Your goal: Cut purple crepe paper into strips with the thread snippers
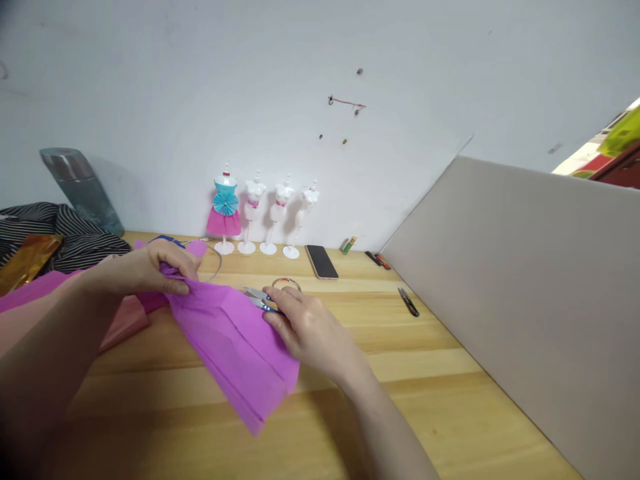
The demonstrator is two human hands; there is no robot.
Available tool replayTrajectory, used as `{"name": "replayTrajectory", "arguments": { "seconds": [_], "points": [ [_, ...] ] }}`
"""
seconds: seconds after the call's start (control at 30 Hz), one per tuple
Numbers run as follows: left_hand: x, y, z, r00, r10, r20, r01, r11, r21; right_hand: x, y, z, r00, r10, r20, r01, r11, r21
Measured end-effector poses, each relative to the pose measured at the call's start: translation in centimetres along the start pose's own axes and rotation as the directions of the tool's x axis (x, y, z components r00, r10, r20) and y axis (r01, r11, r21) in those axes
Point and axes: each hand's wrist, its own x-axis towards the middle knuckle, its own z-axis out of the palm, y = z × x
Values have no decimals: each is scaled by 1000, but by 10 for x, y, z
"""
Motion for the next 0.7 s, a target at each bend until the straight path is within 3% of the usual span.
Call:
{"name": "replayTrajectory", "arguments": {
  "seconds": [0.2,0.37,0.47,0.57,0.6,0.7],
  "points": [
    [0,0,0,1000,-14,3,14,1000,-4,0,-1,0,1000,10,12,-10,1000,-12],
    [0,-5,0,999,-49,-20,49,999,12,-2,5,-12,997,34,66,-34,999,-5],
    [1,-7,3,998,-55,7,55,998,28,-2,11,-19,977,200,-80,-193,978,83],
    [3,-2,9,999,-37,35,35,997,62,2,10,-15,880,411,-237,-324,886,331],
    [4,1,12,999,-37,33,34,996,80,4,8,-12,866,452,-212,-338,843,417],
    [7,12,18,997,-75,27,71,989,128,9,-4,4,901,434,-26,-347,754,558]
  ]
}}
